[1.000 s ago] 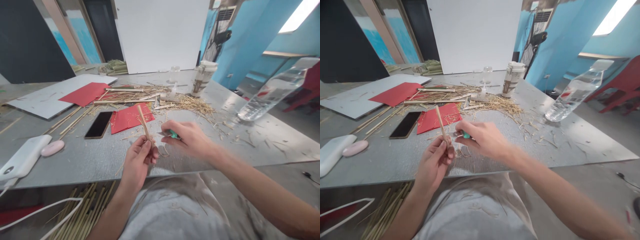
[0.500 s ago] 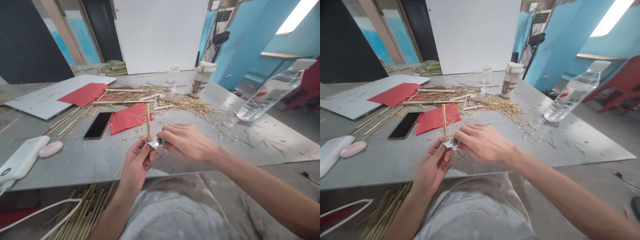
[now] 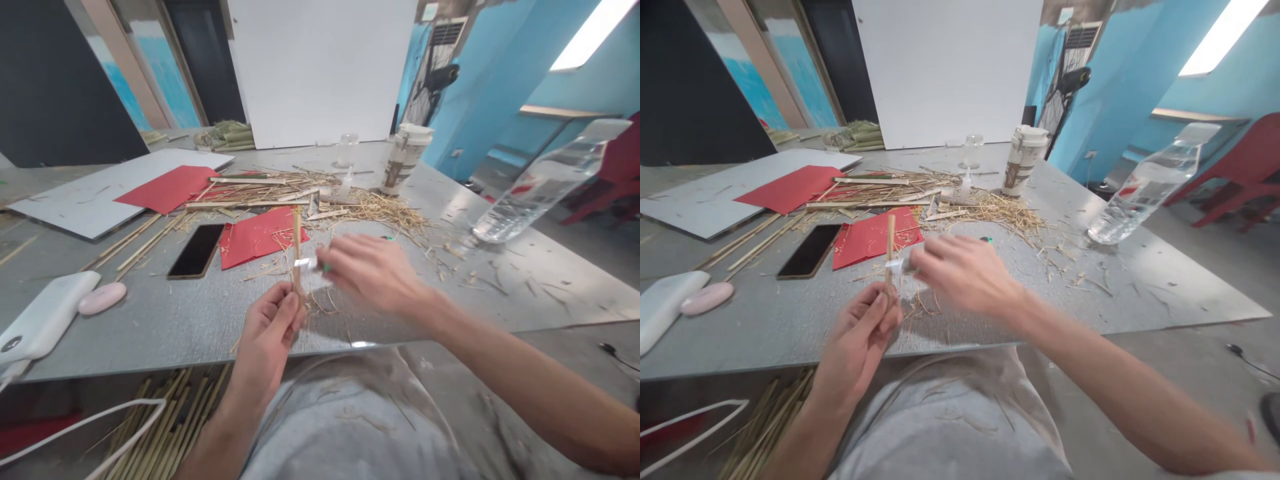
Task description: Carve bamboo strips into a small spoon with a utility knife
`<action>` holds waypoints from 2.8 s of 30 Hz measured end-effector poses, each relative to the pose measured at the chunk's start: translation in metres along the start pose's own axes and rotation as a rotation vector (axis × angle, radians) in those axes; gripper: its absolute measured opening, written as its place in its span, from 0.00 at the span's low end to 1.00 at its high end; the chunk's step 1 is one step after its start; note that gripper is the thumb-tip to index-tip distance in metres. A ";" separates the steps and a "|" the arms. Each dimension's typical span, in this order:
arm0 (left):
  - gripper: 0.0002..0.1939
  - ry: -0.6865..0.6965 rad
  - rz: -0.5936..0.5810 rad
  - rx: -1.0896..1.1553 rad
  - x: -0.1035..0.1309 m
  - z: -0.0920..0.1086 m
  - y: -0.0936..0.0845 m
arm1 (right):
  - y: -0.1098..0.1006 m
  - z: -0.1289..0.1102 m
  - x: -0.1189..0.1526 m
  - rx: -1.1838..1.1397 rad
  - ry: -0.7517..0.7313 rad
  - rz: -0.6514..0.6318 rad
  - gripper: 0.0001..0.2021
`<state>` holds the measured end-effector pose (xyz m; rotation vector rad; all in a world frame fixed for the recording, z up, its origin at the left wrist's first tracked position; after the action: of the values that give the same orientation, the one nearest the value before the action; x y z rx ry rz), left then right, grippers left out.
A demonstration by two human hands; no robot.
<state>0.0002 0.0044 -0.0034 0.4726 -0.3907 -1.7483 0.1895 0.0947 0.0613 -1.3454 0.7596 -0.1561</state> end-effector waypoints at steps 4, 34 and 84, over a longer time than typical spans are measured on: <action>0.16 -0.082 -0.043 -0.053 0.012 -0.003 -0.001 | -0.017 0.045 0.005 -0.069 0.360 0.209 0.10; 0.17 -0.107 -0.107 -0.163 0.016 -0.012 0.006 | -0.017 0.041 0.001 0.030 0.237 0.255 0.10; 0.17 -0.058 -0.254 -0.157 -0.113 0.006 -0.024 | 0.049 0.077 -0.010 0.058 0.151 0.079 0.29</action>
<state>-0.0009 0.1199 0.0012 0.3714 -0.2384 -2.0247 0.2108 0.1755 0.0229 -1.2567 0.9275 -0.2167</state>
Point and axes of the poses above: each hand's wrist, its own x-axis away from the middle knuckle, its own y-axis out of the palm, z = x × y, the point moved 2 cm from there along -x, towards the middle knuckle, and after that the axes turned 12 degrees about -z, right-handed, at the moved point
